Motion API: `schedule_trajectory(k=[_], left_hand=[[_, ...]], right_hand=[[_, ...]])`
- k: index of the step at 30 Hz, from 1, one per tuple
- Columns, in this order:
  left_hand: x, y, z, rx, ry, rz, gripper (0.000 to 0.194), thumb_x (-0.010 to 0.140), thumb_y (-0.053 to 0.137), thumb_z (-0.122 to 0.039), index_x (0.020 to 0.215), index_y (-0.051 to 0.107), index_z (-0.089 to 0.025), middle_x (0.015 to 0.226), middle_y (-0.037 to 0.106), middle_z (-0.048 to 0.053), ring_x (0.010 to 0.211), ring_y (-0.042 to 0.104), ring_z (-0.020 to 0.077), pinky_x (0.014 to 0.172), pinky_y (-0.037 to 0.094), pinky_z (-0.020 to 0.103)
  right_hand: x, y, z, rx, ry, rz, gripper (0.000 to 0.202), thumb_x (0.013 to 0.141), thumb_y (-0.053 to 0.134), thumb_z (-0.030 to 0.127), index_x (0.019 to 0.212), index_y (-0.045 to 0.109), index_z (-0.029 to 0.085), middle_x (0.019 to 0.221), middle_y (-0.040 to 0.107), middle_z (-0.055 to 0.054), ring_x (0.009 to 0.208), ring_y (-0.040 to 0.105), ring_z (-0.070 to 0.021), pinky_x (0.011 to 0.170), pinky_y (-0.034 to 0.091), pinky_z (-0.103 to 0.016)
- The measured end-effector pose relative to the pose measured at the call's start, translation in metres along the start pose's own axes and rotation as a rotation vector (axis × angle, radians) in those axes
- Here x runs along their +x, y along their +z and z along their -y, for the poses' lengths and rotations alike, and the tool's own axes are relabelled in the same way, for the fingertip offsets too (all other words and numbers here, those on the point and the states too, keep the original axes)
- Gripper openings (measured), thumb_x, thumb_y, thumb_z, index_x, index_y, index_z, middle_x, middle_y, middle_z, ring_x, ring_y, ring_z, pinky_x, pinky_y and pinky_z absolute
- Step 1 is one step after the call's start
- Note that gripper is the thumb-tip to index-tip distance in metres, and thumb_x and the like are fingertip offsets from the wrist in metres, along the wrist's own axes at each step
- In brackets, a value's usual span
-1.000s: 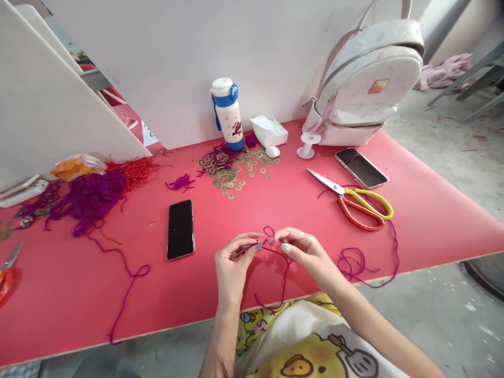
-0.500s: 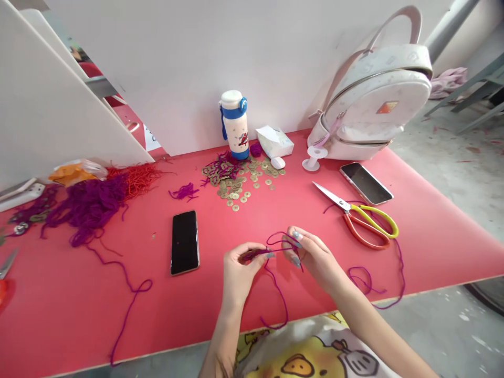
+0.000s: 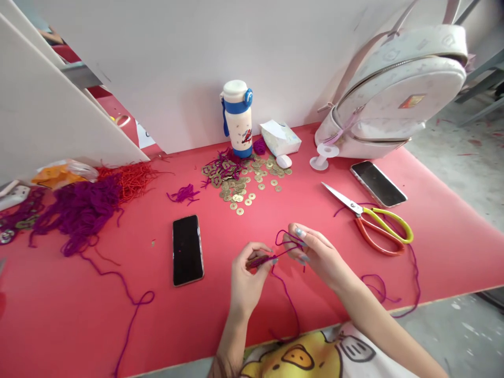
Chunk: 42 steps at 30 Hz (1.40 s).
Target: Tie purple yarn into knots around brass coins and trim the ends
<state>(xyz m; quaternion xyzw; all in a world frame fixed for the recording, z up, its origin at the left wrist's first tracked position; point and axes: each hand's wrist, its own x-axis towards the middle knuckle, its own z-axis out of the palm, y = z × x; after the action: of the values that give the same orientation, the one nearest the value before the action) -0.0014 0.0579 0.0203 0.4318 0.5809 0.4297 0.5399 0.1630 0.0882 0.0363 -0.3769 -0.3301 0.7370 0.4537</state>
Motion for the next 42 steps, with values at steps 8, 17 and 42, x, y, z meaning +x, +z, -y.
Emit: schedule_trajectory(k=[8,17,42], left_hand=[[-0.003,0.000,0.000,0.074,0.037,-0.028,0.006,0.077,0.071,-0.020,0.081,0.073,-0.018,0.065,0.063,-0.001,0.063,0.061,0.0130,0.063,0.052,0.019],[0.001,-0.001,0.005,0.058,0.050,0.087,0.011,0.079,0.070,-0.021,0.080,0.081,-0.017,0.069,0.066,0.003,0.063,0.062,0.0137,0.061,0.051,0.021],[0.002,-0.004,0.014,0.018,-0.141,-0.077,0.040,0.084,0.067,-0.052,0.078,0.076,-0.014,0.051,0.057,-0.001,0.041,0.046,0.0081,0.039,0.038,0.017]], right_hand=[[-0.001,0.000,0.002,0.109,0.016,0.119,0.039,0.091,0.062,0.050,0.071,0.042,0.022,0.057,0.030,0.007,0.051,0.020,-0.0115,0.052,0.025,-0.027],[0.003,-0.009,0.005,-0.003,-0.054,0.042,0.040,0.093,0.060,0.050,0.071,0.042,0.022,0.059,0.033,0.006,0.053,0.028,-0.0124,0.054,0.028,-0.028],[0.013,-0.019,-0.020,-1.056,-0.560,-0.198,0.023,0.096,0.060,0.039,0.081,0.070,0.026,0.136,0.054,-0.010,0.133,0.039,-0.0354,0.107,0.040,-0.058]])
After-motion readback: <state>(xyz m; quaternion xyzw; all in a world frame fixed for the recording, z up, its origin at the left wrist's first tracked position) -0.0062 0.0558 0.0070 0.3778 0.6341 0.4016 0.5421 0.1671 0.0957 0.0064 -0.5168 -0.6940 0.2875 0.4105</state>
